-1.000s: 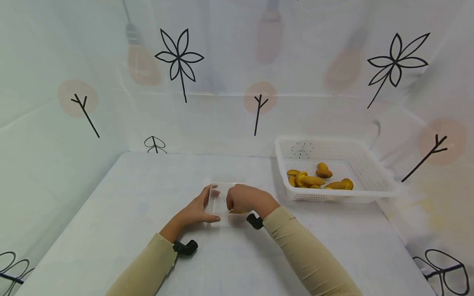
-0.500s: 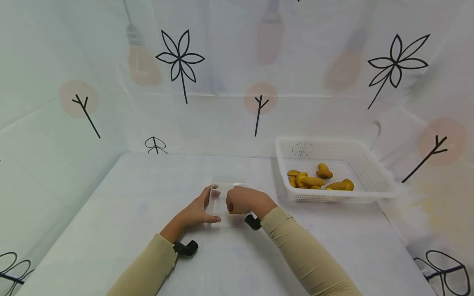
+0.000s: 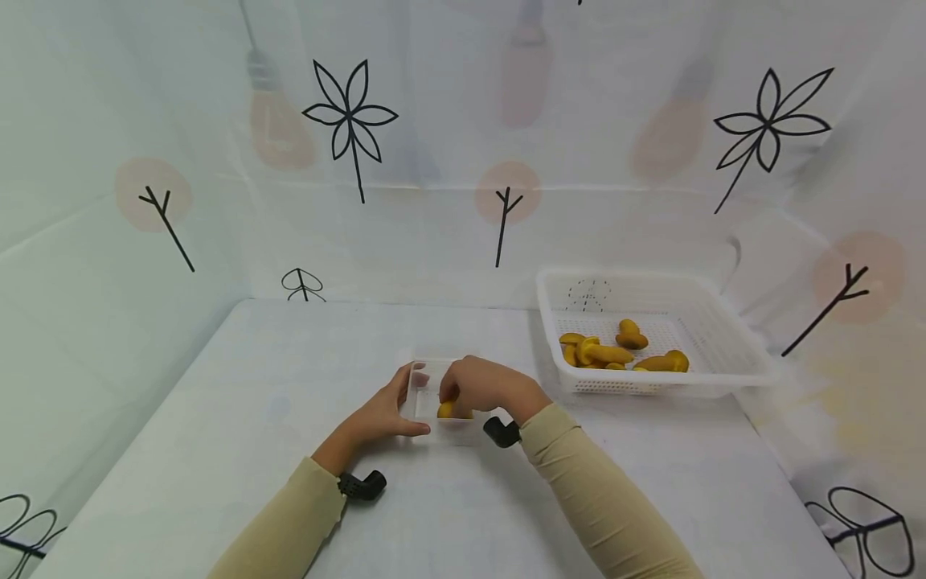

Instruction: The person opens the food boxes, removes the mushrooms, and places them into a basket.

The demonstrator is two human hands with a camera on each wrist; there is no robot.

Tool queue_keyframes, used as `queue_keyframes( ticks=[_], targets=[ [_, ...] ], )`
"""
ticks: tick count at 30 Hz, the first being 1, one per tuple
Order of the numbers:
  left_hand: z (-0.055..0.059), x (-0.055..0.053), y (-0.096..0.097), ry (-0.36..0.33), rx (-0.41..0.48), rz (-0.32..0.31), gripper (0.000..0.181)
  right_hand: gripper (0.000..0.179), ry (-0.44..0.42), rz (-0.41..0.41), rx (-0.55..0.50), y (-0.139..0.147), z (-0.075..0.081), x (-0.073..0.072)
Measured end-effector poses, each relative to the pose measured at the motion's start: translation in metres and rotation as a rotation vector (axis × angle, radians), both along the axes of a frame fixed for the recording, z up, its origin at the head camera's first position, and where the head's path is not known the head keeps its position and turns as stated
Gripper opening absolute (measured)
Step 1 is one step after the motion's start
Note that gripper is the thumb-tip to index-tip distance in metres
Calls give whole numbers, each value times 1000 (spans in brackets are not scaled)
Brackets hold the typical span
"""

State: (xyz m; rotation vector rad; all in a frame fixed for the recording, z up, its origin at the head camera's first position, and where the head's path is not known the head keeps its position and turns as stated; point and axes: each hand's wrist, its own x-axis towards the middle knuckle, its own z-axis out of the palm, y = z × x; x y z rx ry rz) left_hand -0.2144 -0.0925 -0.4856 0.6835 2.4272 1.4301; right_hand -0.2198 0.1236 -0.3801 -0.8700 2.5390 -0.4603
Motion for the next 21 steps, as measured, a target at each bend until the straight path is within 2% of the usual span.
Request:
queue_keyframes(
  ticks=[5,11,16,21],
  targets=[
    [1,0,1,1,-6,2,105,17,-16,18,-93,7,4,0],
    [3,0,1,-1,-13,3,105,18,3,43,-175,15,7,2],
    [2,0,1,-2,-9,6,106,18,28,37,-232,19,4,1],
    [0,-1,1,-1,-13,5,105,18,29,24,-304,23,7,3]
  ],
)
